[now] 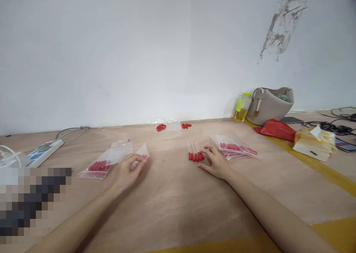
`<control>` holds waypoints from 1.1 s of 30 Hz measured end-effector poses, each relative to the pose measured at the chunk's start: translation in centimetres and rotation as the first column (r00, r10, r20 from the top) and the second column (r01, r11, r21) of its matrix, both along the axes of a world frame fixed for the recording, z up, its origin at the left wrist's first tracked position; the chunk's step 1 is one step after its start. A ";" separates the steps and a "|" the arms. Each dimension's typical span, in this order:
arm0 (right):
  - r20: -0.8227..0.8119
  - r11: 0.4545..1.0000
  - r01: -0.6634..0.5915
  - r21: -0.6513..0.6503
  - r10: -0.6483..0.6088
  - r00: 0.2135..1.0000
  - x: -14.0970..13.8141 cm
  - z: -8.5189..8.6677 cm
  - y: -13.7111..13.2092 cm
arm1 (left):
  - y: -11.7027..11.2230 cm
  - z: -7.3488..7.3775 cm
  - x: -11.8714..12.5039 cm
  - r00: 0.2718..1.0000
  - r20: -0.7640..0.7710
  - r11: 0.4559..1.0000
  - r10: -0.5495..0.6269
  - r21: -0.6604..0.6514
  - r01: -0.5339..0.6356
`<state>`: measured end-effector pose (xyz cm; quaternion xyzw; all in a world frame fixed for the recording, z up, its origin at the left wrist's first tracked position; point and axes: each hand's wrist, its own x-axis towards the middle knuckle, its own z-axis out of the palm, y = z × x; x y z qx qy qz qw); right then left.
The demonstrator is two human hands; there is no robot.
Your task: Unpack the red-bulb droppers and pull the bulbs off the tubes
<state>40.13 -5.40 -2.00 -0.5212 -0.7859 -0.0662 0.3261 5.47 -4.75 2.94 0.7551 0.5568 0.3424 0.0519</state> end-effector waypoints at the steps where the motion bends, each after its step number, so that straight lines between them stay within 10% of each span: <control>1: 0.005 1.000 0.000 0.006 0.000 1.000 0.0 0.0 0.0 | -0.3 -0.3 1.3 0.993 -0.009 0.993 -0.118 0.018 0.118; 6: 0.024 1.000 0.011 0.006 -0.012 1.000 0.1 -0.1 0.0 | -0.6 -2.5 5.7 0.926 -0.117 0.931 -0.360 0.026 0.365; 16: 0.043 0.992 -0.036 0.118 0.031 0.999 -1.5 0.9 -1.0 | -1.5 -3.3 4.1 0.933 -0.083 0.936 -0.349 0.021 0.352; 23: 0.185 0.941 -0.325 0.096 0.303 0.935 -6.9 2.2 -1.8 | -0.1 -3.2 5.5 0.932 0.170 0.934 -0.321 -0.106 0.341; 33: 0.082 0.908 -0.344 0.240 0.334 0.939 -10.2 0.5 0.9 | 1.2 -4.5 5.7 0.878 0.380 0.926 -0.291 -0.119 0.358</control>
